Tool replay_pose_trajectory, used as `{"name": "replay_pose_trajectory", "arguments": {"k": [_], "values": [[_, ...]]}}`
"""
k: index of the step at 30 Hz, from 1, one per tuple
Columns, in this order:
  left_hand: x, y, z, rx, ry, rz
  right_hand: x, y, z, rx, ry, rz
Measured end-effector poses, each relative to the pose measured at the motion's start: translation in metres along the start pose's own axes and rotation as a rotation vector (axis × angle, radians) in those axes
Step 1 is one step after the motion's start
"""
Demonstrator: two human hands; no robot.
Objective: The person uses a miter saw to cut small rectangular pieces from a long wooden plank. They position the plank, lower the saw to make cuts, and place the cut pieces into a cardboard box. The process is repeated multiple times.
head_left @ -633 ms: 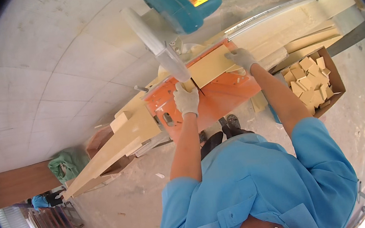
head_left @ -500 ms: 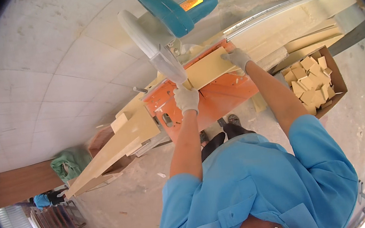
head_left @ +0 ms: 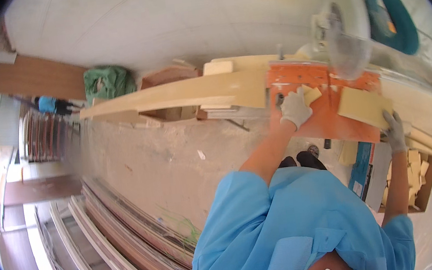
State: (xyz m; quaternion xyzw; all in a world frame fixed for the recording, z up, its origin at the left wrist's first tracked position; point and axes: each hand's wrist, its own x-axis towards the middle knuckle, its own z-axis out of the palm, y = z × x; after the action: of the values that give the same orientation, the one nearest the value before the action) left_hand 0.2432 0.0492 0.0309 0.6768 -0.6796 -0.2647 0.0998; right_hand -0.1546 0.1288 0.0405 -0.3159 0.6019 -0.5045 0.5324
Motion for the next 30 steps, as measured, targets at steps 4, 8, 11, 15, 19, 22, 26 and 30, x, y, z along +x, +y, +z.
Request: {"name": "replay_pose_trajectory", "arguments": {"k": [4, 8, 11, 15, 19, 22, 26, 30], "values": [[-0.044, -0.064, -0.014, -0.199, 0.039, 0.039, -0.040, 0.014, -0.016, -0.046, 0.096, 0.016], [-0.093, -0.158, -0.037, -0.740, 0.100, -0.091, -0.073, 0.025, -0.008, -0.065, 0.179, -0.047], [-0.130, -0.239, -0.054, -1.239, 0.176, -0.399, -0.095, 0.035, 0.003, -0.100, 0.275, -0.066], [-0.119, -0.365, -0.101, -1.179, 0.291, -0.699, -0.125, 0.049, 0.007, 0.100, 0.317, -0.051], [-0.050, -0.468, -0.154, -1.452, 0.572, -0.775, -0.156, 0.064, -0.004, 0.104, 0.401, -0.032], [-0.033, -0.483, -0.143, -1.582, 0.677, -0.698, -0.189, 0.083, -0.011, 0.174, 0.427, -0.092], [-0.063, -0.411, -0.082, -0.807, 0.039, -0.574, -0.251, 0.130, -0.008, 0.356, 0.662, -0.019], [-0.094, -0.291, -0.040, -0.810, -0.507, -0.377, -0.297, 0.208, 0.001, 0.466, 0.772, 0.089]]}}
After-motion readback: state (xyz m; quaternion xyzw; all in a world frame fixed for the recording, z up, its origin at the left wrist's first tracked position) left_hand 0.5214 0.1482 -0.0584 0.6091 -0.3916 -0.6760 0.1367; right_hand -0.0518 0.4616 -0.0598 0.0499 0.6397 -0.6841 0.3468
